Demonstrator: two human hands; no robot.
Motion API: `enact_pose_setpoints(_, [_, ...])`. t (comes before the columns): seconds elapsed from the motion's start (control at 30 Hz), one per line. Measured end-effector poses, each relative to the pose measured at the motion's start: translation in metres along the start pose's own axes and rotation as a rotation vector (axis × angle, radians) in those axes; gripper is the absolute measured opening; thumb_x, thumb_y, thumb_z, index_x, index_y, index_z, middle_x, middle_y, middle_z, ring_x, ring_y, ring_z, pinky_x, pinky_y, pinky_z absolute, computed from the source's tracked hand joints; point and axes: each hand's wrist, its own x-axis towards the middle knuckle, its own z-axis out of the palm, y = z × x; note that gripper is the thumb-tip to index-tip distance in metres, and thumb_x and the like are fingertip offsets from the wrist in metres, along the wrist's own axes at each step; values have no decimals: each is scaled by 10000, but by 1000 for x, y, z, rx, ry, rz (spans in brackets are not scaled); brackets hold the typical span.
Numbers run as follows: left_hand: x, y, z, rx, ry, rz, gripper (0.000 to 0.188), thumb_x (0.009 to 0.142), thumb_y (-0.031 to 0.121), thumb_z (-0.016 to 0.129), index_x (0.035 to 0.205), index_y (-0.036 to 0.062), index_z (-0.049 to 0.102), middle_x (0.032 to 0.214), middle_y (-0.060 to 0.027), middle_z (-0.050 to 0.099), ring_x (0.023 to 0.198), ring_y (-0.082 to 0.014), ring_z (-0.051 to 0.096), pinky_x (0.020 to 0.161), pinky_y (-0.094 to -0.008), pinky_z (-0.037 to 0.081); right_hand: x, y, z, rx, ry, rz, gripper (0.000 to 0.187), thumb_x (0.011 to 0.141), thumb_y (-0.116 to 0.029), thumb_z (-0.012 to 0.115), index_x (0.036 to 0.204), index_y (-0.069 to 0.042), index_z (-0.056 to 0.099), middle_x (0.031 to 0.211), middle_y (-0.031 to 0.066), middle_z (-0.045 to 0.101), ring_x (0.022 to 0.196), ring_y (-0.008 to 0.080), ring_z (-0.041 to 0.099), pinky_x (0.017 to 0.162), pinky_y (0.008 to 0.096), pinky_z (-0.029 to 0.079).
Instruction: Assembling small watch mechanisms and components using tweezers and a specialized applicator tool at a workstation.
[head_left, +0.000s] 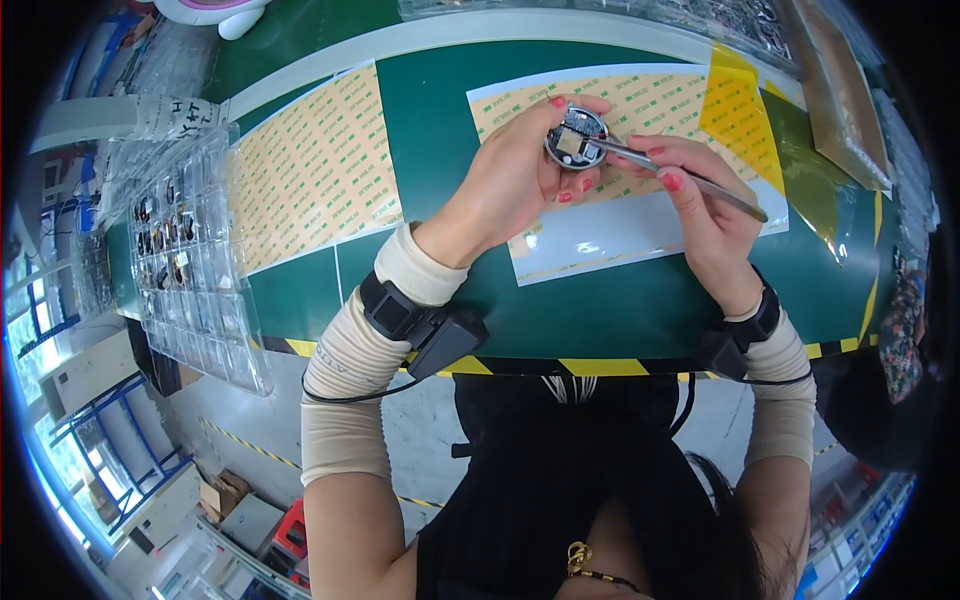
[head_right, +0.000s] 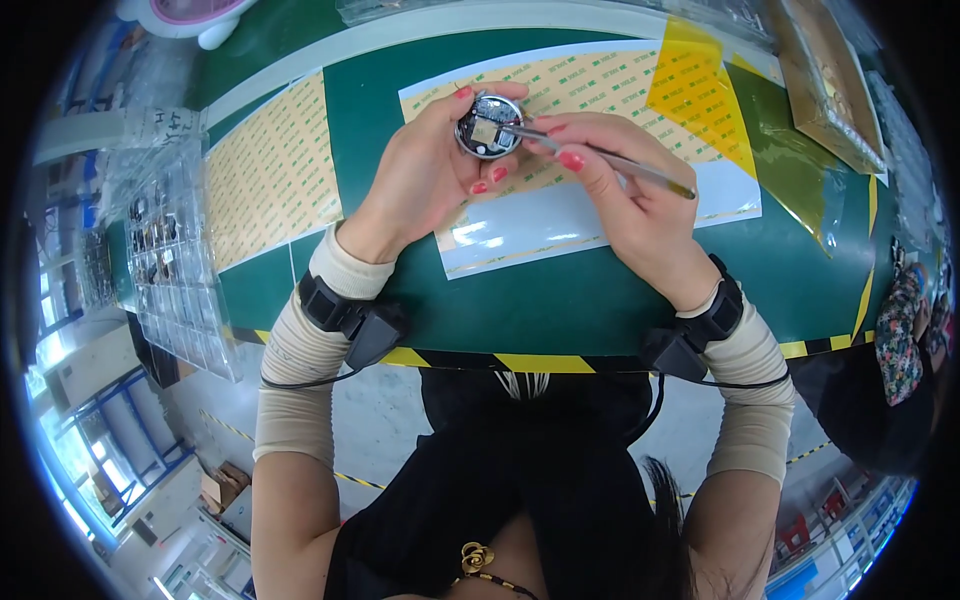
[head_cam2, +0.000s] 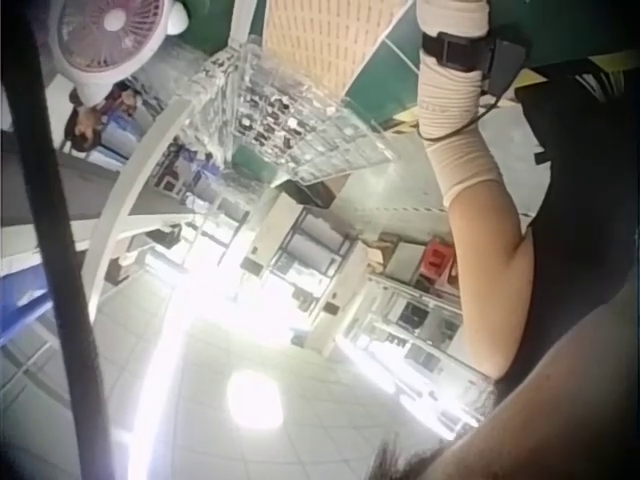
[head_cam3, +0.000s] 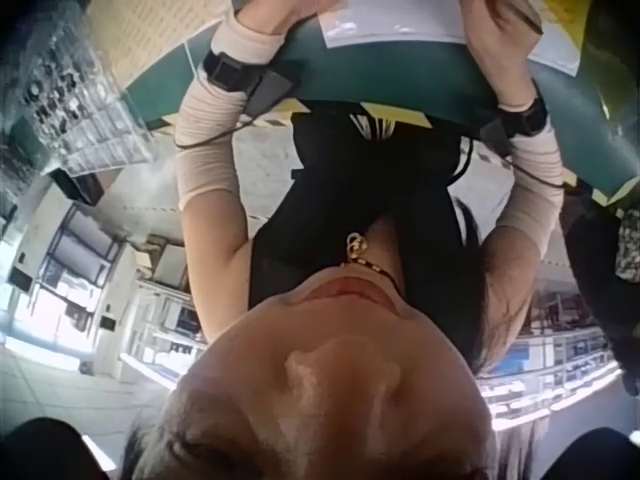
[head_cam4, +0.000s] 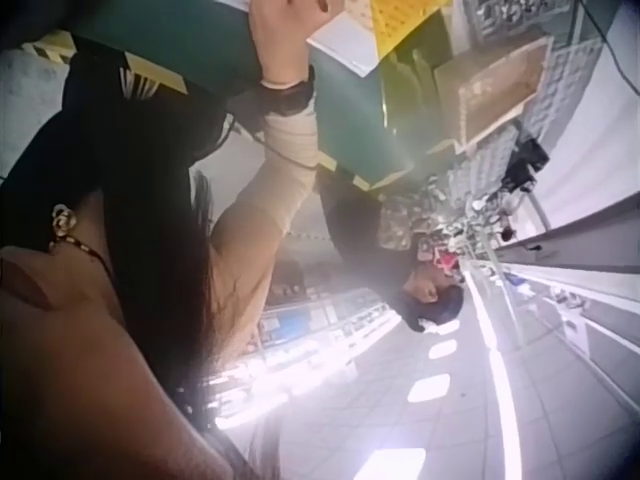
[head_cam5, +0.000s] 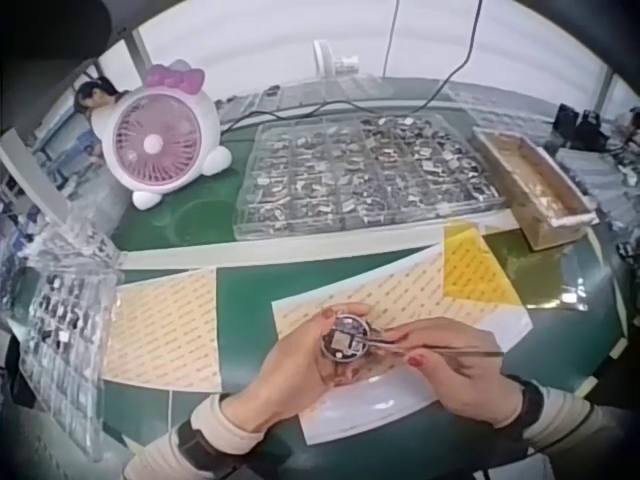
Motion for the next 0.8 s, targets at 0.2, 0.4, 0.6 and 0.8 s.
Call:
enact_pose_setpoints(0.2, [0,-1,-2,4,-32,21,369,954,236,252,1142,-8,456,849,-100,568,608,-138,450,546,-244,360,4,-1,-2,-169,-70,-99,174,911,-68,455,1000,59,532,1027,200,592,859,258,625,800,329,495])
enact_pose_setpoints(0.4, [1,-1,-5,50,-80,-38,364,954,233,261,1160,1,453,929,-123,576,616,-143,462,540,-245,371,6,1,-4,305,41,259,189,912,-85,454,1007,59,532,1000,191,604,814,263,637,793,333,502])
enact_pose_setpoints(0.6, [4,-4,0,16,-142,-65,388,958,243,264,1228,6,410,1008,-157,578,681,-180,540,563,-260,424,16,4,-35,640,293,323,237,905,-130,487,1036,63,528,985,197,609,815,263,641,785,322,512])
enact_pose_setpoints(0.8, [-1,2,-2,11,-93,-48,392,957,199,259,1290,7,335,1145,-217,522,935,-287,592,784,-359,514,40,-6,-139,-100,1009,-207,214,910,-92,468,1046,50,550,970,173,613,878,217,617,813,300,475])
